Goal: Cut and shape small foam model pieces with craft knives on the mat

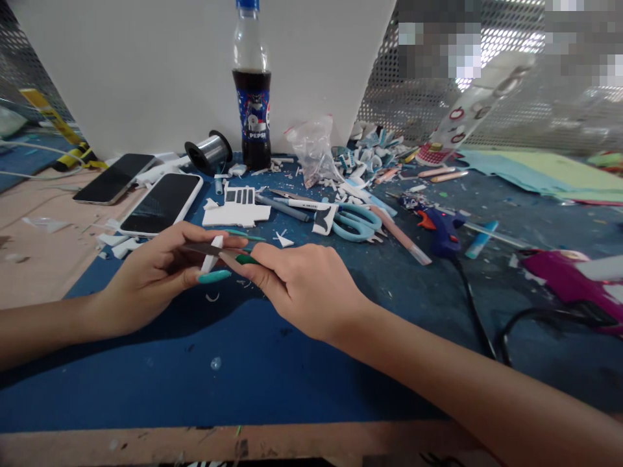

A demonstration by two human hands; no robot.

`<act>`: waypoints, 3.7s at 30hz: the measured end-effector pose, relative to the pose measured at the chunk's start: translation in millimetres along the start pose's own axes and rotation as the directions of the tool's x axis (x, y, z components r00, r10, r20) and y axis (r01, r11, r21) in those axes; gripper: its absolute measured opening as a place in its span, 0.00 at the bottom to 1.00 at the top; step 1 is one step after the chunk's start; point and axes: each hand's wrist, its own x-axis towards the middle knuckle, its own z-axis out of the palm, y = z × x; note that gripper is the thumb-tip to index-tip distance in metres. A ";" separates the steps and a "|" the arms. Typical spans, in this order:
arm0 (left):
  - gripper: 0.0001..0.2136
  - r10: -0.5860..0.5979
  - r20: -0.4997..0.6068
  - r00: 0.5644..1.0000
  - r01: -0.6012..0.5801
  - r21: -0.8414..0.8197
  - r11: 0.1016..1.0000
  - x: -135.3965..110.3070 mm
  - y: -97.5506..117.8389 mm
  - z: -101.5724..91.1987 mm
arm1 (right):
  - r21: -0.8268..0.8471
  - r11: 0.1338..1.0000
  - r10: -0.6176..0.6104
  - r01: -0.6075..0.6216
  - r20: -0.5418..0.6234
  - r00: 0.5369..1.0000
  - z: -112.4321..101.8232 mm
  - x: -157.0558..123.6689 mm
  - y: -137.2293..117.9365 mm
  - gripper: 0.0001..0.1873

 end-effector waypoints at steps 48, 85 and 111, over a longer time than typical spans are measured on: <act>0.12 0.290 -0.099 0.952 -0.173 0.609 0.774 -2.1 8.6 3.2 | 0.846 0.290 0.160 -0.447 0.418 0.894 2.8 6.8 -9.6 0.23; 0.15 0.229 0.006 0.973 -0.194 0.554 0.810 1.9 0.2 -1.5 | 0.876 0.106 0.170 -0.470 0.449 0.877 7.6 6.8 -8.3 0.08; 0.16 0.150 -0.092 0.984 -0.081 0.521 0.850 -2.5 4.2 1.9 | 0.751 0.570 0.301 -0.334 0.187 0.935 2.6 -1.1 -15.8 0.24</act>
